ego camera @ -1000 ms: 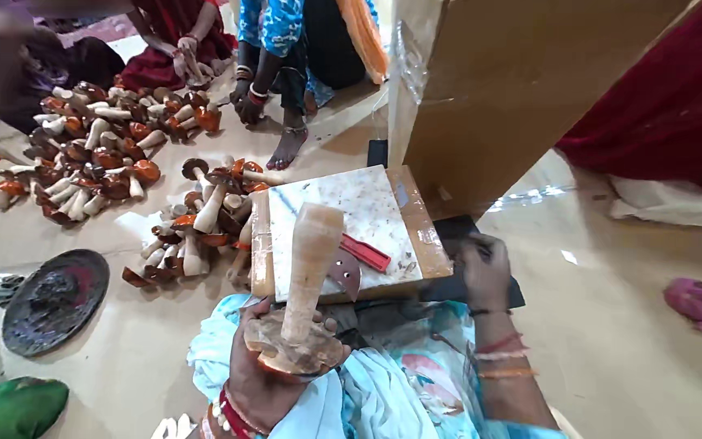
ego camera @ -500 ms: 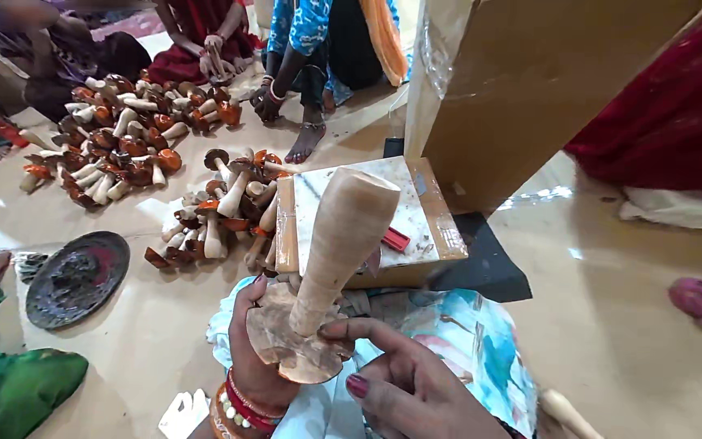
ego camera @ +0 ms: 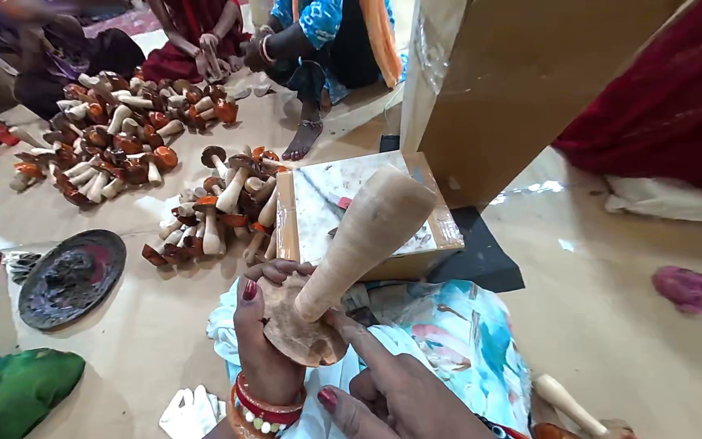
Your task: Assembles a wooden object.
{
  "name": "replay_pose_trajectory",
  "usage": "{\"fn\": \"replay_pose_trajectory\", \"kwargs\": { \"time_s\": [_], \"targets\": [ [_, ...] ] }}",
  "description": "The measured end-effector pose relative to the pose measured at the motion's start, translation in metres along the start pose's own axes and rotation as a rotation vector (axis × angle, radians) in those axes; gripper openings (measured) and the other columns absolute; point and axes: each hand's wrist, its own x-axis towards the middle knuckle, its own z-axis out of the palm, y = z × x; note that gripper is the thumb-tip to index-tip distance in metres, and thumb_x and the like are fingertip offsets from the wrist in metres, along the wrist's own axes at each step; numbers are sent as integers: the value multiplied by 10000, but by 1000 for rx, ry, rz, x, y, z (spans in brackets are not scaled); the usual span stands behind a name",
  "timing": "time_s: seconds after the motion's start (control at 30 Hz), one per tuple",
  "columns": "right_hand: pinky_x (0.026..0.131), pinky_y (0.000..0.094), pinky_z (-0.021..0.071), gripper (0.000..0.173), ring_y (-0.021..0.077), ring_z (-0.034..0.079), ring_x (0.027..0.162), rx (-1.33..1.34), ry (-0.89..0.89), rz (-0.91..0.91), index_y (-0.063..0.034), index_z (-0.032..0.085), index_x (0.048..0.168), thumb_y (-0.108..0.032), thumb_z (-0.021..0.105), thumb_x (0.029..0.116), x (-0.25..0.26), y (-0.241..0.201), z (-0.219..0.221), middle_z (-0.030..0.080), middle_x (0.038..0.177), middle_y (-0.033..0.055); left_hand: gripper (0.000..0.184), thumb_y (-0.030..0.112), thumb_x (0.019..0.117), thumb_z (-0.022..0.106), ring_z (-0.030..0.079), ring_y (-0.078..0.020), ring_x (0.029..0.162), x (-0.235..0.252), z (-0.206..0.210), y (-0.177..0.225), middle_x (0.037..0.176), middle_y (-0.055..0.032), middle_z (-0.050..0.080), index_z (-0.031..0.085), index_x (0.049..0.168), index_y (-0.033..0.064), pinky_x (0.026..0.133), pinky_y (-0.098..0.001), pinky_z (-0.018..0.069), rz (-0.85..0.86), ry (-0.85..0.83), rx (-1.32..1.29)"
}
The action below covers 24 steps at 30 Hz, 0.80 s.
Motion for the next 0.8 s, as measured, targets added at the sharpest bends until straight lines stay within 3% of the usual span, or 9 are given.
{"fn": "replay_pose_trajectory", "kwargs": {
  "time_s": [0.1, 0.2, 0.27, 0.33, 0.4, 0.5, 0.67, 0.8],
  "targets": [
    [471, 314, 468, 713, 105, 495, 473, 102, -71, 76, 66, 288, 1537, -403, 521, 1053, 5, -3, 2, 498, 560, -24, 368, 598, 940, 596, 627, -85, 1132, -1, -6, -12, 1162, 77, 666, 657, 1093, 269, 946, -274, 543, 160, 34, 167],
    [451, 231, 437, 683, 41, 464, 466, 300, -100, 70, 42, 279, 1536, -347, 555, 1047, 5, 2, 1, 491, 575, -44, 358, 597, 958, 576, 601, -108, 1195, 1, -12, -18, 1197, 82, 646, 642, 1119, 284, 1013, -317, 520, 247, -9, 214],
    [438, 168, 391, 558, -13, 421, 461, 537, -81, 23, -21, 369, 1524, -231, 562, 1044, -1, 6, -3, 465, 572, -68, 322, 556, 963, 578, 636, -77, 1129, 5, -15, -13, 1157, 86, 677, 690, 1094, 284, 942, -280, 552, 129, -38, 90],
    [435, 142, 375, 479, -45, 411, 462, 665, -43, 23, -89, 455, 1498, -186, 553, 1038, -6, 5, -7, 456, 574, -99, 334, 470, 994, 534, 704, -90, 974, 12, -15, -6, 1042, 29, 729, 740, 1028, 209, 795, -279, 606, -99, -47, -171],
    [437, 141, 378, 502, -48, 416, 466, 605, 3, 35, -123, 425, 1514, -234, 566, 1046, -6, 8, -6, 475, 579, -97, 450, 488, 1016, 444, 726, -181, 915, 13, -20, -3, 1014, -69, 729, 727, 1051, 140, 733, -361, 623, -364, -53, -425],
    [438, 149, 381, 548, -32, 421, 465, 447, 59, 27, -127, 400, 1529, -284, 581, 1036, 0, 13, -1, 485, 582, -80, 523, 538, 1005, 447, 715, -273, 1017, 12, -24, -4, 1114, -142, 713, 702, 1161, 108, 814, -434, 612, -531, -92, -592],
    [412, 208, 365, 594, 21, 382, 435, 153, 96, -18, -75, 415, 1528, -386, 549, 1041, 6, 17, 5, 427, 546, -71, 535, 549, 990, 458, 714, -297, 1012, 13, -24, -5, 1109, -160, 705, 680, 1183, 101, 793, -457, 612, -548, -118, -568],
    [420, 268, 386, 657, 74, 398, 431, -7, 74, -82, -1, 381, 1534, -424, 517, 1051, 8, 18, 8, 429, 531, -48, 460, 479, 1017, 420, 716, -164, 857, 13, -17, -4, 949, -70, 714, 714, 1018, 126, 698, -339, 613, -388, -62, -411]
  ]
}}
